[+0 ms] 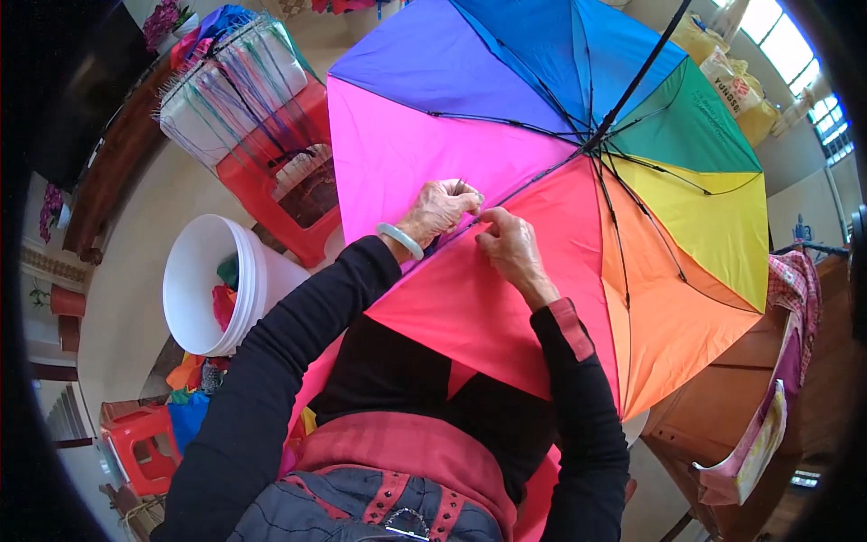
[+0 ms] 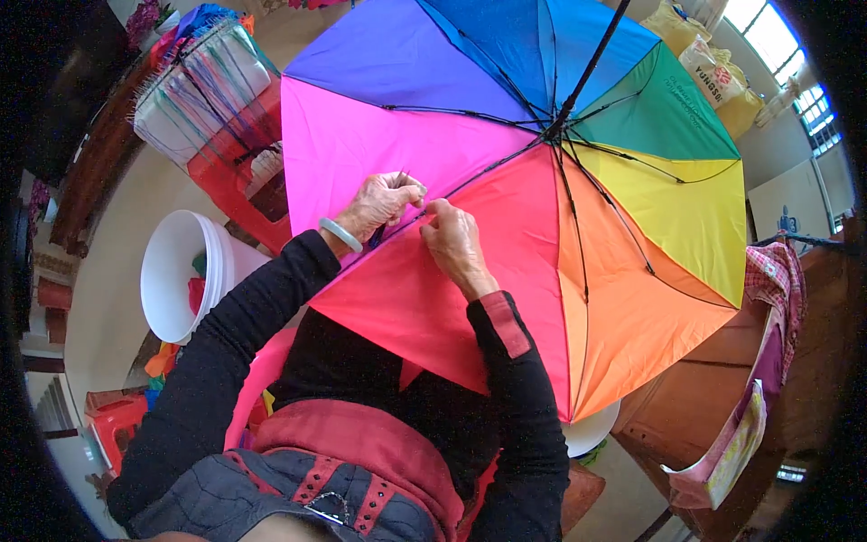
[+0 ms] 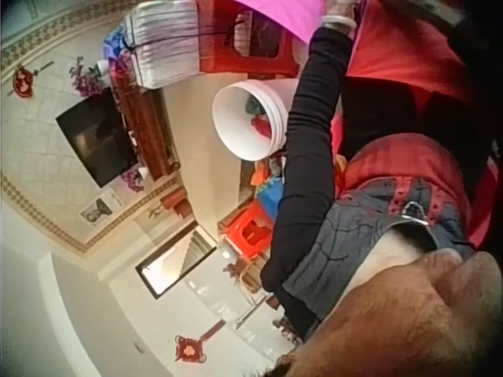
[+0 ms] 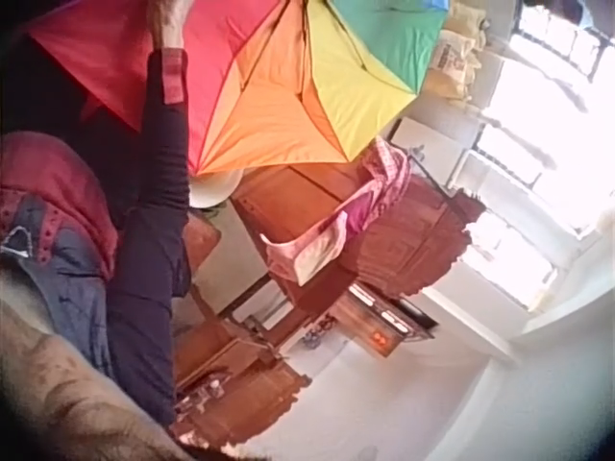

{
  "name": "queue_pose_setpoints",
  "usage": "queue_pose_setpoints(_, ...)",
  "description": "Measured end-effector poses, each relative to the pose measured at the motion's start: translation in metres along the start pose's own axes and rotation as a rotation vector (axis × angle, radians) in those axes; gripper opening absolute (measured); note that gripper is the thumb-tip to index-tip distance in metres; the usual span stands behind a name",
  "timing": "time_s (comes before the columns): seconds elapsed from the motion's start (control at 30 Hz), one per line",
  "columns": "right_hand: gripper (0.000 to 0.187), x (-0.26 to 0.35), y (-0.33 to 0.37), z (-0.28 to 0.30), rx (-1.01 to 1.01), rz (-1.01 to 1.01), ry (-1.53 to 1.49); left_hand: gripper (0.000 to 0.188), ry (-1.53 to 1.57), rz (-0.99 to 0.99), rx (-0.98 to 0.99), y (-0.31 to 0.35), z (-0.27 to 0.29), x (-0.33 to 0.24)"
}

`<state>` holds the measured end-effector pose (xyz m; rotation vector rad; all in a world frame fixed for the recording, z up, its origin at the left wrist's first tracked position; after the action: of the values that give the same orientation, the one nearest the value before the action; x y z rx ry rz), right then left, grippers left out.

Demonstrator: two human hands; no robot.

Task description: Sewing the fabric of a colorful umbrella back onto its metal ribs.

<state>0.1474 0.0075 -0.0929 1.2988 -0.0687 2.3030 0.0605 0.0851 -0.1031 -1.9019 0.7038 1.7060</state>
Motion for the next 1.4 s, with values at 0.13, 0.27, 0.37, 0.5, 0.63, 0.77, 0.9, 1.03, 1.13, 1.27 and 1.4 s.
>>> queue_pose_setpoints(0.13, 0.016, -0.003, -0.010, -0.016, -0.015, -0.015, -0.035, 0.011, -0.031, -0.016, -0.009, 0.003, -0.001, -0.005)
queue_pose_setpoints(0.27, 0.011, -0.025, -0.013, -0.027, 0.159, -0.315, -0.527, 0.012, -0.084, -0.009, -0.036, 0.004, 0.006, 0.004)
queue_pose_setpoints(0.37, 0.010, -0.029, -0.012, 0.006, 0.087, -0.268, -0.879, 0.012, -0.182, -0.014, -0.008, 0.001, 0.007, 0.008)
queue_pose_setpoints(0.5, 0.013, -0.020, -0.009, 0.082, -0.012, -0.170, -1.060, 0.012, -0.338, -0.026, 0.085, -0.001, 0.004, 0.007)
queue_pose_setpoints(0.63, 0.014, -0.027, -0.002, 0.103, -0.046, -0.131, -1.024, 0.012, -0.354, -0.033, 0.168, -0.001, -0.001, 0.007)
queue_pose_setpoints(0.77, 0.017, -0.020, 0.012, 0.102, -0.022, -0.115, -0.954, 0.012, -0.512, -0.206, 0.246, 0.000, -0.008, 0.005)
queue_pose_setpoints(0.9, 0.018, -0.009, 0.024, 0.097, -0.006, -0.120, -0.890, 0.011, -0.789, -0.478, 0.289, 0.007, -0.025, -0.013)
queue_pose_setpoints(1.03, 0.018, -0.015, 0.033, 0.114, -0.049, -0.096, -0.917, 0.011, -0.883, -0.510, 0.299, 0.008, -0.028, -0.015)
queue_pose_setpoints(1.13, 0.018, -0.020, 0.040, 0.147, -0.107, -0.062, -0.989, 0.011, -0.891, -0.472, 0.292, 0.007, -0.021, -0.014)
queue_pose_setpoints(1.27, 0.015, -0.039, 0.046, 0.163, -0.177, -0.141, -0.933, 0.012, -0.868, -0.516, 0.356, 0.006, -0.031, -0.017)
queue_pose_setpoints(1.4, 0.011, -0.065, 0.028, 0.145, -0.096, -0.208, -0.328, 0.017, -1.050, -0.335, 0.427, 0.000, -0.013, 0.009)
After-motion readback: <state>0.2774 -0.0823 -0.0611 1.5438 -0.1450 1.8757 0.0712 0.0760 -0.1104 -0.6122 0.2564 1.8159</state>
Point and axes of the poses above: each hand's wrist, its own y-axis away from the middle knuckle, its own z-axis out of the back of the hand, x = y × z, the point moved 10 cm from there along -y, towards the middle knuckle, and after that the axes turned 15 degrees about -z, right-handed, at the moved point
